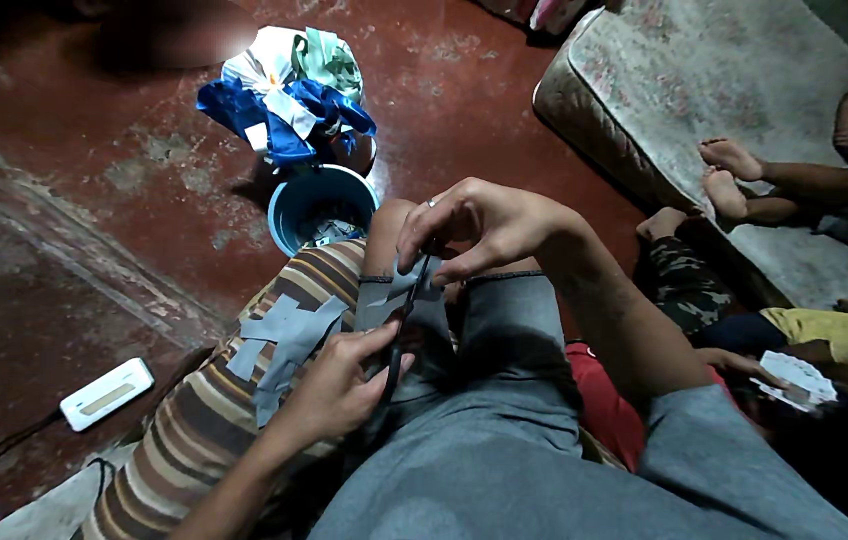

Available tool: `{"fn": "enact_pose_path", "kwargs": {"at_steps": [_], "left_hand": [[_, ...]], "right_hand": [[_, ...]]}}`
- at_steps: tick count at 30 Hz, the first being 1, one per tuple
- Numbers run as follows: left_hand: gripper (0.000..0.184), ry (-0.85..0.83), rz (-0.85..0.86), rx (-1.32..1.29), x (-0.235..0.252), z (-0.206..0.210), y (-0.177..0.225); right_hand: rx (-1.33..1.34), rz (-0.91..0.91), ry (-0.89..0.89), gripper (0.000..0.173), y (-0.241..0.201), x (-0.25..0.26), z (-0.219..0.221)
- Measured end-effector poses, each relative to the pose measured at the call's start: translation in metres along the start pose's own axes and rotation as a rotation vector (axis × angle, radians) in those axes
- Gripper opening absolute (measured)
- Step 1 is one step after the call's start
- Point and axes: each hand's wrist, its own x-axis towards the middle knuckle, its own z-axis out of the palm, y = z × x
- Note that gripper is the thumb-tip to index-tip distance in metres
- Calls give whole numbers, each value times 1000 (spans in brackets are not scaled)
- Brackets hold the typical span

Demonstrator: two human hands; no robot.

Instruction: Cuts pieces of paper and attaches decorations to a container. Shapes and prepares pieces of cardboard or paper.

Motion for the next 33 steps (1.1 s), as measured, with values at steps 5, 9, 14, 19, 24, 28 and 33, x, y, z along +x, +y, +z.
{"fn": "enact_pose_path", "kwargs": {"at_steps": [5,9,14,19,24,28,33], "left_hand": [[43,-3,-31,16,-4,0,2],[43,-2,-23,36,-3,-1,3],[46,-6,-28,-5,-5,0,2],[50,-18,-11,-73,-3,2,1],[49,-21,-15,-73,-3,2,1],[47,-9,-17,-95,-3,3,0],[52,-23,3,-121,-4,3,0]], "right_hand": [[24,-13,3,30,1,0,3],[18,-14,0,30,1,0,3],[-4,-22,4,30,-1,1,4],[1,-11,-3,30,-1,0,3],[18,10,-12,30,-1,1,5],[20,19,-4,32,-2,0,6],[50,52,15,39,-2,-1,6]]}}
